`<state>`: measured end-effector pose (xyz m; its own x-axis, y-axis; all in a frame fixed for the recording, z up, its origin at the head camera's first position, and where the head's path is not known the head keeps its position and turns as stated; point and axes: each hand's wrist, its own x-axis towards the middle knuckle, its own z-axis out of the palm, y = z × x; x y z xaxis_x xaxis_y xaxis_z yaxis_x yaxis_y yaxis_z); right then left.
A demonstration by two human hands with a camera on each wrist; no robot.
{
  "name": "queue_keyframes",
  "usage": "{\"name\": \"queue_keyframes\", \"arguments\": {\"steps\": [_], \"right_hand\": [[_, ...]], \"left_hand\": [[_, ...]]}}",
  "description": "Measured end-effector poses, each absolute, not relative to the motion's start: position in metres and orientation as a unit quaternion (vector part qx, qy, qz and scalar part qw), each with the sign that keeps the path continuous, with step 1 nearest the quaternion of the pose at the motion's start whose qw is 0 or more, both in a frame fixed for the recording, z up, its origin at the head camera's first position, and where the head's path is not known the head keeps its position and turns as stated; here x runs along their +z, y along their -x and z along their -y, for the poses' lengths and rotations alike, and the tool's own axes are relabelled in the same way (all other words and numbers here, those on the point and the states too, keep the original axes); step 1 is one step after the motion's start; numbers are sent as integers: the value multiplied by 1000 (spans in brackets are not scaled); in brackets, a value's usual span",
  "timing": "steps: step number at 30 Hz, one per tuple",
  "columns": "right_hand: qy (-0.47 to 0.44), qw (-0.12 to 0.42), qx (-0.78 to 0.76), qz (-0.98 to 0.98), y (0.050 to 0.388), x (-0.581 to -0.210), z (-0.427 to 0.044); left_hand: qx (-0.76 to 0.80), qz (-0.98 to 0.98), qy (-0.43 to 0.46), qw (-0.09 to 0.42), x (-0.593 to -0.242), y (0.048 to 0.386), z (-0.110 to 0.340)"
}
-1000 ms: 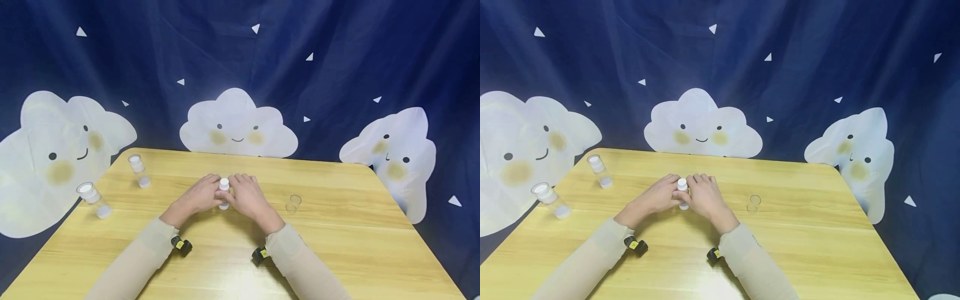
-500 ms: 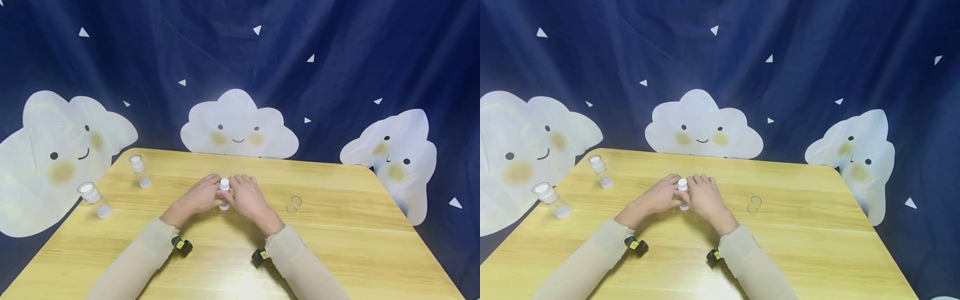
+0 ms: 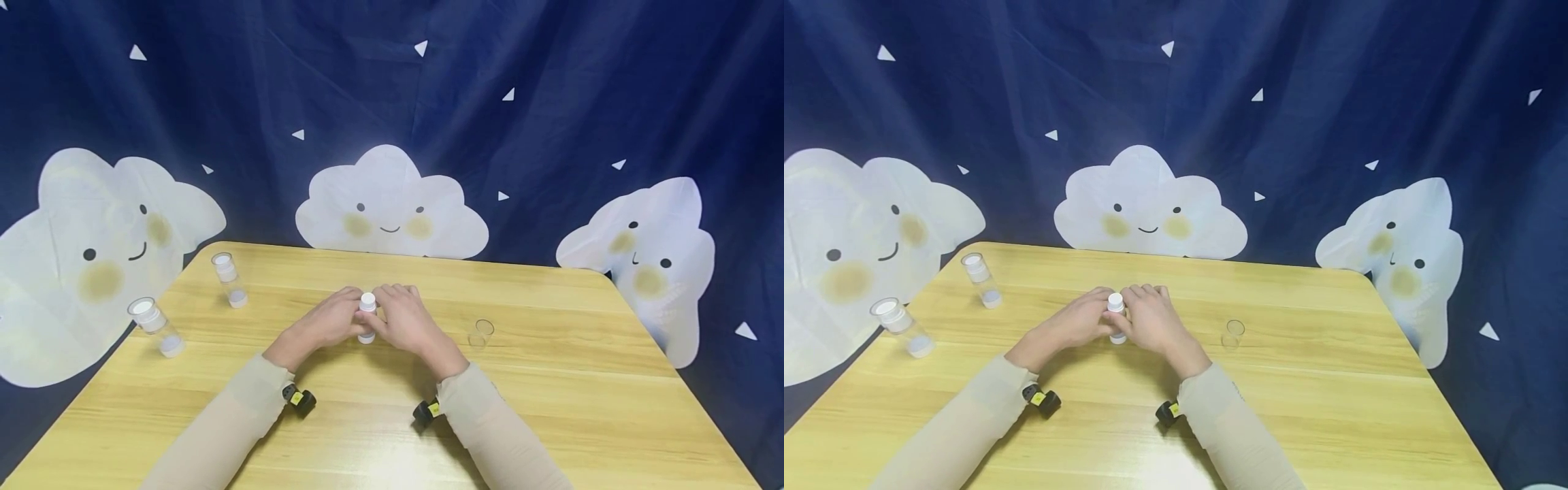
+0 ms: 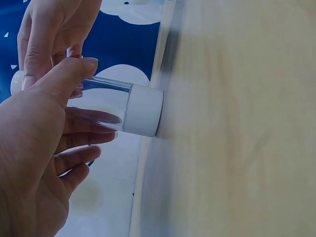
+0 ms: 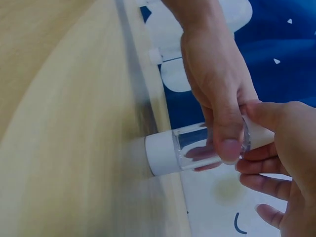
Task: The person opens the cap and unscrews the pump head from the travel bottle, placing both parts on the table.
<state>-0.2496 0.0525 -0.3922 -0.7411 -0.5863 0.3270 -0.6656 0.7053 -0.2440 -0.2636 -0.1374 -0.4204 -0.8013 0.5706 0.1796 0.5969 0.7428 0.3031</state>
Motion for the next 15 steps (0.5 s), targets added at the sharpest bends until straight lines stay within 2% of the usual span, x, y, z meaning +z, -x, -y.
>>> {"name": "queue_keyframes", "arguments": {"steps": [8, 15], "right_hand": [[-340, 92, 178, 919, 252, -390, -57], [-303, 129, 118, 937, 248, -392, -49]], "left_hand": [[-181, 930, 316, 38, -422, 263, 135], [-148, 928, 331, 83, -423, 262, 136]]}}
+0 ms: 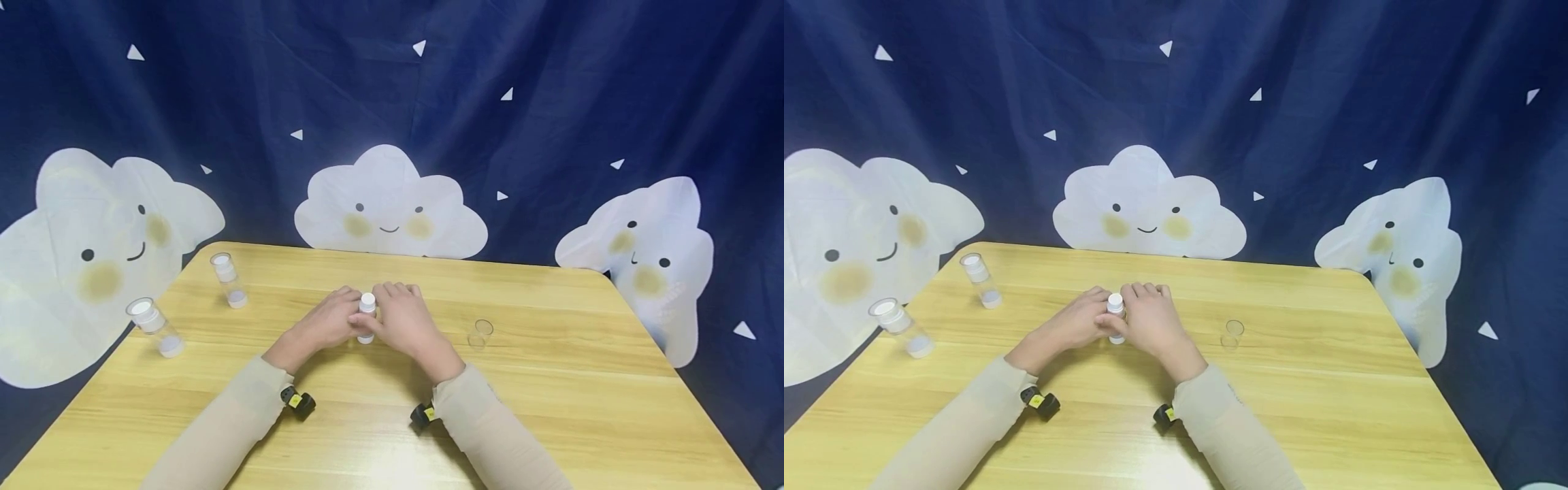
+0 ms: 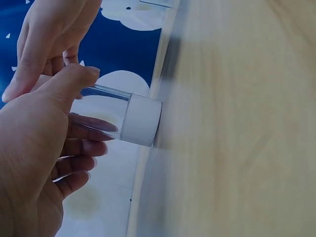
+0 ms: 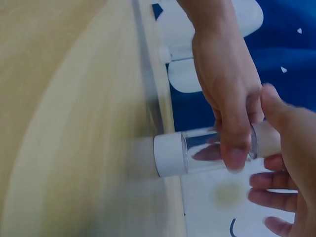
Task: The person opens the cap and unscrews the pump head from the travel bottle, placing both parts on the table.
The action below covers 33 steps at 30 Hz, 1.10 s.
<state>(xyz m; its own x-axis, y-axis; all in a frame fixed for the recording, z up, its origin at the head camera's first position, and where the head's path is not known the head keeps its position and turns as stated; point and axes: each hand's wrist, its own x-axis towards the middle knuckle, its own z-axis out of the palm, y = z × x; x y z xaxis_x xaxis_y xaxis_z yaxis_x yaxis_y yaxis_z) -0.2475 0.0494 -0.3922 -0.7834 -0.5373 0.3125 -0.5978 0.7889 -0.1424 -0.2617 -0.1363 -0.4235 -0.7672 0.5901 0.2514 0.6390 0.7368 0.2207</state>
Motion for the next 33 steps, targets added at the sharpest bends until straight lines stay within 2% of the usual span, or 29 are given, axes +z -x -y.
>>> {"name": "queue_keyframes", "arguments": {"steps": [3, 7, 14, 19, 27, 33], "right_hand": [[-292, 148, 106, 939, 246, -393, -46], [-300, 154, 130, 932, 247, -395, -45], [-344, 115, 211, 907, 255, -394, -51], [-361, 87, 215, 903, 258, -391, -57], [-348, 62, 211, 911, 256, -387, -59], [-340, 68, 198, 917, 253, -386, -58]], "left_hand": [[-141, 928, 334, 90, -424, 261, 137], [-157, 930, 322, 76, -423, 261, 137], [-201, 926, 318, 37, -424, 265, 136], [-191, 930, 314, 28, -425, 266, 135], [-92, 953, 280, 75, -416, 256, 132], [-57, 951, 284, 108, -417, 253, 133]]}}
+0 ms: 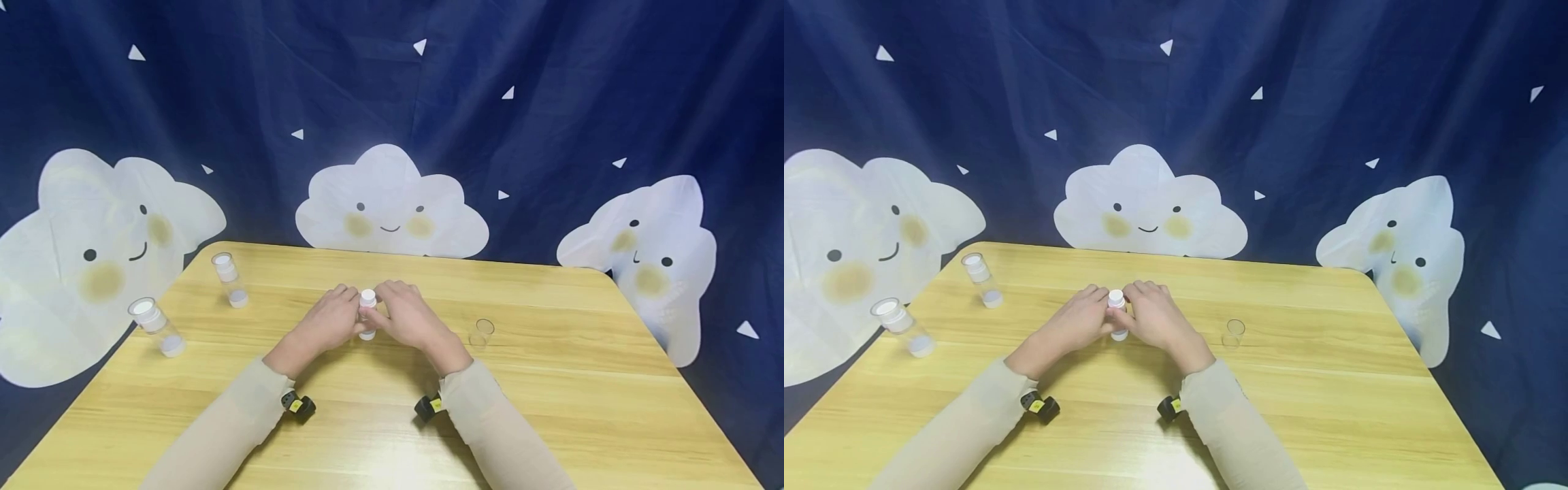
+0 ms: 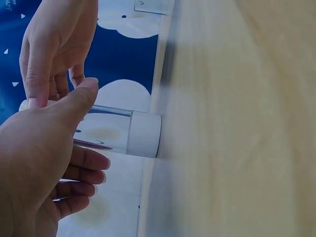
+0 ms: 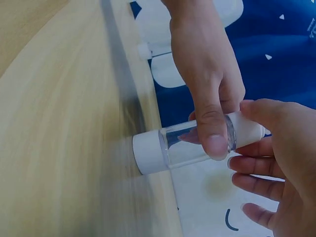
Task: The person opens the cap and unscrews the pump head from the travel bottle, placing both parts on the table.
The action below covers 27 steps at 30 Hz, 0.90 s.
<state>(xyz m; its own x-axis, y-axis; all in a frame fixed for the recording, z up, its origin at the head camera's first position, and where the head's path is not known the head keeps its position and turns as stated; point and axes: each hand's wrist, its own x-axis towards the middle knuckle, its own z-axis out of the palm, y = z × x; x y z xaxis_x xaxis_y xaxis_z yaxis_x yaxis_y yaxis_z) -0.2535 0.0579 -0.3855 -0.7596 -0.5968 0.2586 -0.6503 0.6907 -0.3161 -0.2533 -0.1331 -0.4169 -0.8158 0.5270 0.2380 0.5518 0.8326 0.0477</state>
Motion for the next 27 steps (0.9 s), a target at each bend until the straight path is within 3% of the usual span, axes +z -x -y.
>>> {"name": "queue_keyframes", "arguments": {"steps": [17, 27], "right_hand": [[-294, 142, 174, 929, 251, -393, -47], [-297, 135, 181, 928, 250, -393, -49]], "left_hand": [[-64, 941, 303, 136, -421, 256, 137], [-87, 939, 305, 132, -422, 257, 136]]}}
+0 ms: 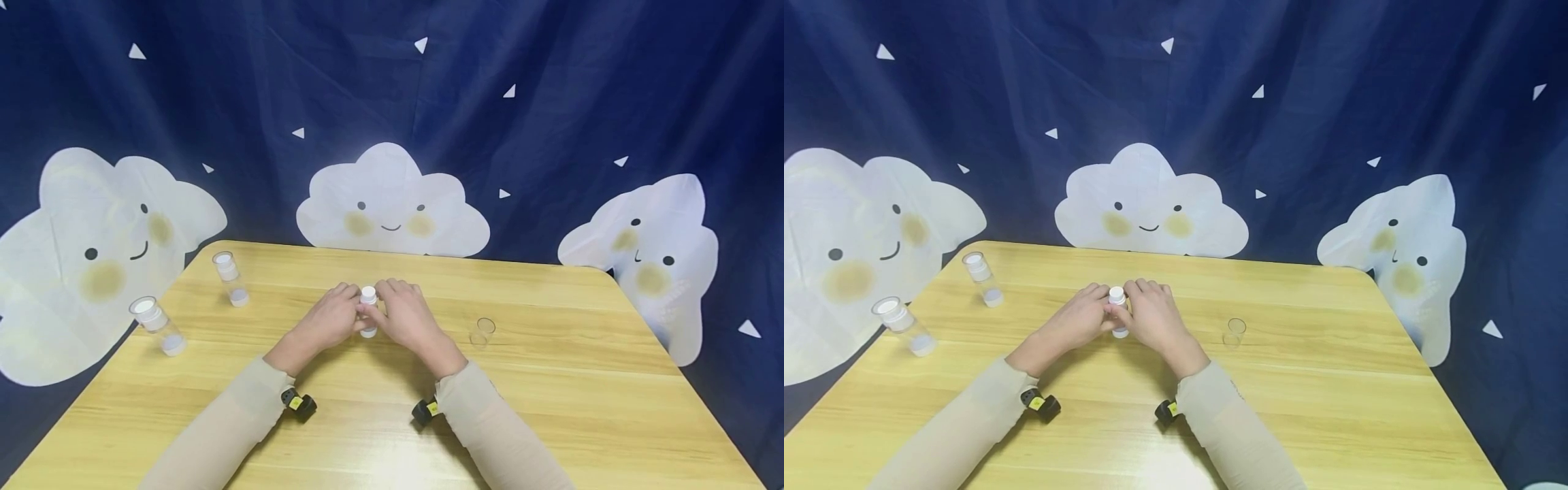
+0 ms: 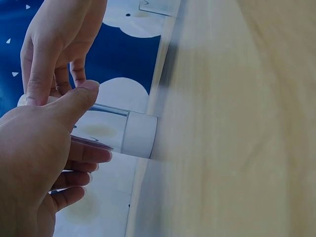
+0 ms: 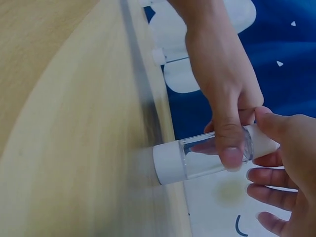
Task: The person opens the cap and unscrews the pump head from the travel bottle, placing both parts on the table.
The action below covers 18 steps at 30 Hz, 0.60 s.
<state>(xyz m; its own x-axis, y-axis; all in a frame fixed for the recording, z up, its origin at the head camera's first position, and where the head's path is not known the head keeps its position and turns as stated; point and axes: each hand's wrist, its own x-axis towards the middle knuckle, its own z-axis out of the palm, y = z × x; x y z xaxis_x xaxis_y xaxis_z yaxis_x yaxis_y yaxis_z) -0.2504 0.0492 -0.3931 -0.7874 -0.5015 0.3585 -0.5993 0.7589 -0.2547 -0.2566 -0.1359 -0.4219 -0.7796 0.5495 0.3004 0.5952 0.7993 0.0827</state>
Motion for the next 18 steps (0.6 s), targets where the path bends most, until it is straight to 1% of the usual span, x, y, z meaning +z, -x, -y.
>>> {"name": "queue_keyframes", "arguments": {"steps": [4, 13, 18], "right_hand": [[-302, 108, 213, 923, 252, -390, -52], [-314, 24, 287, 905, 258, -388, -60], [-314, 13, 289, 904, 257, -386, -62]], "left_hand": [[-100, 940, 301, 123, -423, 258, 135], [-133, 941, 299, 89, -424, 262, 136], [-149, 941, 300, 49, -419, 262, 138]]}}
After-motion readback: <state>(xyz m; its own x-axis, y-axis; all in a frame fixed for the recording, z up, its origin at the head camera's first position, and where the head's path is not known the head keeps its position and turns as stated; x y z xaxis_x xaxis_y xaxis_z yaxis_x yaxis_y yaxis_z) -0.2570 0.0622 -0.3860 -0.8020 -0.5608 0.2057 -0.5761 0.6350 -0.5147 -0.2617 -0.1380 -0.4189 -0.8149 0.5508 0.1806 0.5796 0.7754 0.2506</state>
